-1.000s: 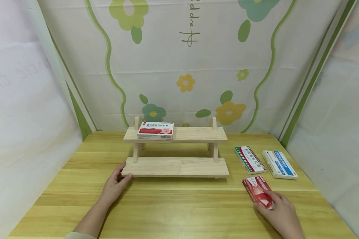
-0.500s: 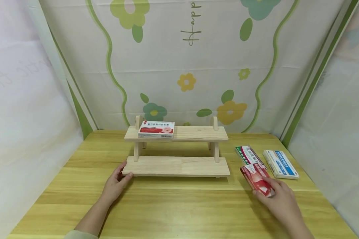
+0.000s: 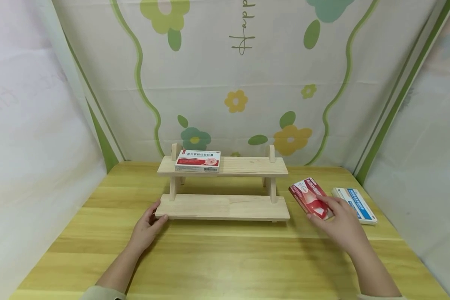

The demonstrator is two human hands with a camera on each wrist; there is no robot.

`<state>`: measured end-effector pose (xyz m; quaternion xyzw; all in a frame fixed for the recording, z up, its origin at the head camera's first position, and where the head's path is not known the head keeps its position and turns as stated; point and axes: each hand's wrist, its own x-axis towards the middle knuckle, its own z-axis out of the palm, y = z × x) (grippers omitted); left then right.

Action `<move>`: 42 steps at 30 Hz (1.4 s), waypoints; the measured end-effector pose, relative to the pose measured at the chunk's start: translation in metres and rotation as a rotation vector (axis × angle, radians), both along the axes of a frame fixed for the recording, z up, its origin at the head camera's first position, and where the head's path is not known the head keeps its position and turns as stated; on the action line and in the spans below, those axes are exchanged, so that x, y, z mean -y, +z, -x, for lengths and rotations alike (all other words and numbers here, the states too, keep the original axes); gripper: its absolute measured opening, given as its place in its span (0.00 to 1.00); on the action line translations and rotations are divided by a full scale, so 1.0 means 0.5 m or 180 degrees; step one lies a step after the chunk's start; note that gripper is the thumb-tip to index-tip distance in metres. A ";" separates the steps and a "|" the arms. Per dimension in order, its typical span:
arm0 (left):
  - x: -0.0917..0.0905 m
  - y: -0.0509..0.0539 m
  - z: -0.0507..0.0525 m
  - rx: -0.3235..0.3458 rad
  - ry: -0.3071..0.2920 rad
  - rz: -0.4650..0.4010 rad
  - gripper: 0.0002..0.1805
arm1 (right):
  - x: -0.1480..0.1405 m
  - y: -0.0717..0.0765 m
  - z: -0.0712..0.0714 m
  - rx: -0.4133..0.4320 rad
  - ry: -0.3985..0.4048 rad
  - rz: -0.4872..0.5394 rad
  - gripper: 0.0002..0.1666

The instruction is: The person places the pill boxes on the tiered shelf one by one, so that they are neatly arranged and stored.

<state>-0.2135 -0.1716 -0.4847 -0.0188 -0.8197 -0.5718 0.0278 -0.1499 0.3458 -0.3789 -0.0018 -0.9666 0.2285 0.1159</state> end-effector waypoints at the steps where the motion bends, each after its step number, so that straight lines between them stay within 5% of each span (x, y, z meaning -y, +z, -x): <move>1: 0.000 0.000 0.002 -0.0009 0.0001 -0.0002 0.39 | 0.006 0.007 0.005 0.0015 0.0024 0.0027 0.45; 21: 0.000 0.003 0.001 -0.0020 0.0023 -0.0044 0.38 | 0.136 0.089 0.119 0.0263 0.0428 0.0174 0.48; 32: -0.003 0.002 0.001 -0.0047 0.0015 -0.0036 0.38 | 0.210 0.091 0.187 0.0181 0.0692 0.0114 0.43; 42: -0.002 0.002 0.000 -0.0038 0.0023 -0.0030 0.39 | 0.245 0.086 0.222 0.0255 0.0749 0.0121 0.42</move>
